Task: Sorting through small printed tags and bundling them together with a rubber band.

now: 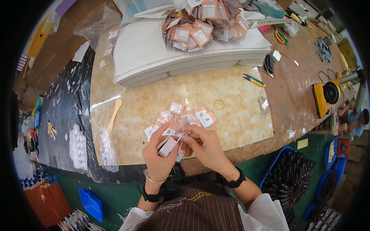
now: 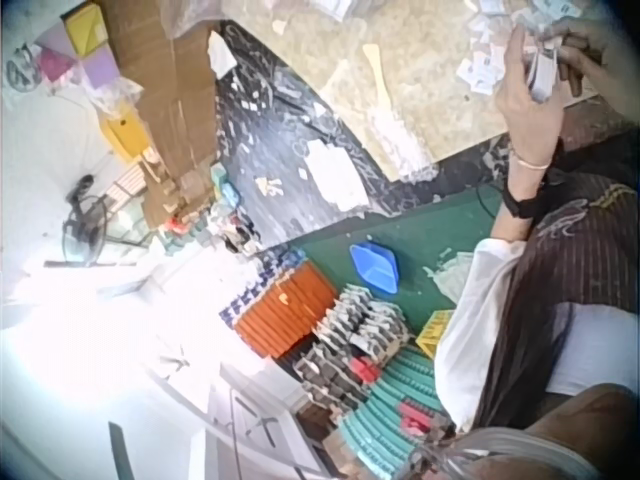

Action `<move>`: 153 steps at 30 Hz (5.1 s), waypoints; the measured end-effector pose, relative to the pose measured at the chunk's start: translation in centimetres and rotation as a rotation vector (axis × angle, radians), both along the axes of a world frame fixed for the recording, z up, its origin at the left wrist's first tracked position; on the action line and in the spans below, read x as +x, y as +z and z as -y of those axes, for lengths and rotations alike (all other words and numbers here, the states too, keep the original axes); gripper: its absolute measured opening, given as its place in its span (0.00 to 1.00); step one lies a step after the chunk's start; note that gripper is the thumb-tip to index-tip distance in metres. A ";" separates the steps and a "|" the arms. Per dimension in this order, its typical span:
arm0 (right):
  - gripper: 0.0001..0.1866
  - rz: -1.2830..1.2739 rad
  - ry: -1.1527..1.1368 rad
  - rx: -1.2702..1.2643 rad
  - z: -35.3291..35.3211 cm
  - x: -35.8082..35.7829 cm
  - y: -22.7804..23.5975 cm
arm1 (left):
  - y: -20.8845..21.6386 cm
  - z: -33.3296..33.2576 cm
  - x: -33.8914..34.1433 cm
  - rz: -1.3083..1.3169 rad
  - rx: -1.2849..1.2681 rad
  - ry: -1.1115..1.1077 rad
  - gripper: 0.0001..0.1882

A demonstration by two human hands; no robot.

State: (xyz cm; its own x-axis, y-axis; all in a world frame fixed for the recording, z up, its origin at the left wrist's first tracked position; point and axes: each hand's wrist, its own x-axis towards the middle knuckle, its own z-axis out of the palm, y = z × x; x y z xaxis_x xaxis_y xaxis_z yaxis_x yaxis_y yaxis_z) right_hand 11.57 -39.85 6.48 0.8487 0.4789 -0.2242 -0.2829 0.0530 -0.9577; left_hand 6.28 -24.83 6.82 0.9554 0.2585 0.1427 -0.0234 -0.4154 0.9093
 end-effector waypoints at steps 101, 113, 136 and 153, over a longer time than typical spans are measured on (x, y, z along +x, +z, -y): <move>0.09 0.011 -0.566 -0.098 5.3 6.0 -3.7 | -5.2 -3.6 0.8 -0.430 -0.518 0.069 0.18; 0.05 -0.137 -0.158 0.060 0.7 0.2 -0.1 | -1.5 -4.8 0.3 -0.286 -0.718 0.132 0.19; 0.05 -0.075 -0.046 -0.011 -2.2 -1.4 0.7 | 0.1 -1.7 0.1 -0.065 -0.587 0.226 0.17; 0.04 -0.068 -0.066 -0.026 -2.0 -1.4 0.7 | -0.1 -1.4 -0.1 -0.049 -0.471 0.237 0.17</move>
State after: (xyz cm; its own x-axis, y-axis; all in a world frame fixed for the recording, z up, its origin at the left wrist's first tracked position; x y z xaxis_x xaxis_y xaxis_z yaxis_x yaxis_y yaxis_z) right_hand 10.19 -37.82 7.15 0.8608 0.4157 -0.2937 -0.3436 0.0489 -0.9378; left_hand 6.17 -23.43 6.69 0.8656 0.4935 -0.0848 0.0692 0.0498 0.9964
